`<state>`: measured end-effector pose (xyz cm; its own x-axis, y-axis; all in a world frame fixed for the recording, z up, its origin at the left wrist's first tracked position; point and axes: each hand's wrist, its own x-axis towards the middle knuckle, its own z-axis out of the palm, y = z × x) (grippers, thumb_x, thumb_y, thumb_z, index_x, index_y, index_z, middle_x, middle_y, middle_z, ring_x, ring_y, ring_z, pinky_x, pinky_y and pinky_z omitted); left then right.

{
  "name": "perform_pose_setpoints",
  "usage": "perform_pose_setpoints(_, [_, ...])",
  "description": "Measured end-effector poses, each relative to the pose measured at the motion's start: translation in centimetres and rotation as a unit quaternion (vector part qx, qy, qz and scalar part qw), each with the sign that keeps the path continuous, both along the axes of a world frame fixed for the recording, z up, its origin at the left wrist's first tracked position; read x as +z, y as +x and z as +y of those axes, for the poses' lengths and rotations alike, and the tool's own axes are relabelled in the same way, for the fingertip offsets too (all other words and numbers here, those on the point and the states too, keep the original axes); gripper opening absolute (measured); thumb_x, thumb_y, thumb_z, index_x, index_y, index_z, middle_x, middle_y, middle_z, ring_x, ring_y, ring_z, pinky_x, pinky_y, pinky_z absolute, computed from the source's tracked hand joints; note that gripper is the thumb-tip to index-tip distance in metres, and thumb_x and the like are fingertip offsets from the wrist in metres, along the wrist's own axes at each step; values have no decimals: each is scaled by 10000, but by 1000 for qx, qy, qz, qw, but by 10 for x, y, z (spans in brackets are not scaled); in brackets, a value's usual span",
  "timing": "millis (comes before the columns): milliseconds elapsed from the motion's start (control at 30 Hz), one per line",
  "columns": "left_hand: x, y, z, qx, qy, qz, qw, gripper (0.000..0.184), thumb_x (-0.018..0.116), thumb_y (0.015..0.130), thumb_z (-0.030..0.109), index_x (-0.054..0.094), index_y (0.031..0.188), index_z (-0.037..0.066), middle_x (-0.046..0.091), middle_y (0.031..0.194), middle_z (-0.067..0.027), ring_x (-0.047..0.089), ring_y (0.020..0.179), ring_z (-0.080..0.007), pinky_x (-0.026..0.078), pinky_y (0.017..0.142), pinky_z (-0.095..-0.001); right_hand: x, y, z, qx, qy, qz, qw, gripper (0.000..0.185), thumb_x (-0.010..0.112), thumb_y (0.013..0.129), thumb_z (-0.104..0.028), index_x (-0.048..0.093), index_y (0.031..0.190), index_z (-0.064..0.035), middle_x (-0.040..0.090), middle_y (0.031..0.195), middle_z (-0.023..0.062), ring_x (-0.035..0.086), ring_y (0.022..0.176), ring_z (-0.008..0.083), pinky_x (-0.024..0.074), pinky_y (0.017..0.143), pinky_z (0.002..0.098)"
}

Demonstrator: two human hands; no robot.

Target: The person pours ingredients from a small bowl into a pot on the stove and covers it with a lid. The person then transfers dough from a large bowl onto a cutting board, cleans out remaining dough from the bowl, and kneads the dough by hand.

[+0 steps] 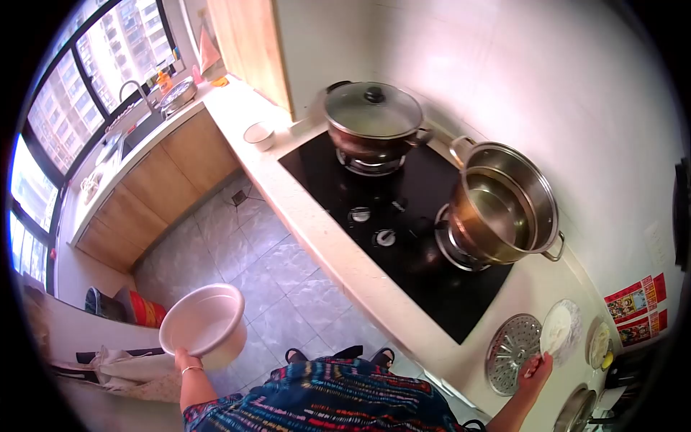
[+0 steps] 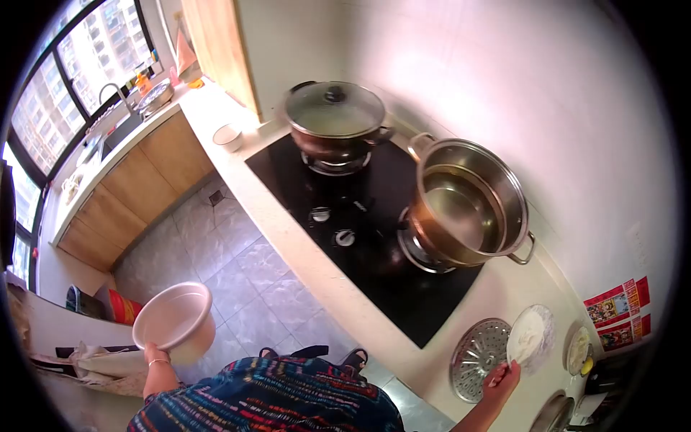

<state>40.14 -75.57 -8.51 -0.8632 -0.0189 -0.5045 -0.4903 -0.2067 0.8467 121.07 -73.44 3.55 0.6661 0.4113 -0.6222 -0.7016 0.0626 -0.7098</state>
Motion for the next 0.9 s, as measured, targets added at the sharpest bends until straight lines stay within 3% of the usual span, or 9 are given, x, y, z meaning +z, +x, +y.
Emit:
perform_pose_setpoints(267, [-43,-149,11,3,55,-39,998,334,457,666,-17,468,997,-53,522,933,-150,557,824,-322,484,710,-488,6,-209,21,214,16,-25,976,321,522,752,-375,413,556,-144,347,409,-63,289,294,57,222,247,183])
perform_pose_setpoints(333, [-34,-173,16,10,23,-30,999,336,466,622,-36,464,957,-40,516,895,-143,550,796,-311,477,715,-472,33,-281,43,336,53,-46,939,85,526,750,-116,504,763,-35,458,622,56,458,551,161,392,464,257])
perform_pose_setpoints(367, [-32,-185,19,20,12,-19,1000,343,473,598,-44,459,941,-31,512,880,-140,545,787,-305,472,723,-464,29,-311,62,357,59,-41,931,85,526,750,-116,504,763,-35,458,622,56,458,551,161,392,464,257])
perform_pose_setpoints(433, [-23,-207,22,21,36,-28,999,371,480,578,-56,459,946,-12,512,889,-140,536,803,-299,465,743,-450,30,-368,99,430,40,-302,850,132,496,790,-124,431,704,-48,339,581,7,313,460,82,253,390,178])
perform_pose_setpoints(467, [-23,-220,21,13,64,-22,998,379,477,581,-58,451,956,-9,507,909,-139,531,818,-295,462,752,-440,44,-392,125,389,31,-57,919,137,528,785,-129,435,766,-31,370,579,21,348,482,105,310,404,214])
perform_pose_setpoints(500, [-17,-227,23,28,69,-21,997,379,477,581,-58,451,956,-9,507,909,-139,531,818,-295,462,752,-440,42,-407,150,403,35,-58,913,137,528,785,-129,435,766,-31,370,579,21,348,482,105,310,404,214])
perform_pose_setpoints(567, [0,-238,25,28,118,-19,992,387,467,591,-61,441,974,-9,502,929,-141,529,832,-293,464,748,-441,26,-441,203,466,10,-27,884,335,511,752,-381,408,557,-130,340,415,-51,281,291,62,210,243,189])
perform_pose_setpoints(767, [25,-300,13,83,185,-17,979,370,434,632,-47,431,1002,-23,501,959,-169,532,908,-331,458,814,-477,25,-604,336,573,-38,-16,818,359,513,753,-400,431,566,-105,342,428,-38,284,293,67,201,242,197])
perform_pose_setpoints(900, [53,-336,-9,120,228,22,966,391,440,639,-36,444,1031,-47,513,959,-175,535,902,-324,460,822,-459,18,-744,424,703,28,-64,708,354,502,772,-368,431,560,-93,345,435,-25,270,297,71,204,265,203])
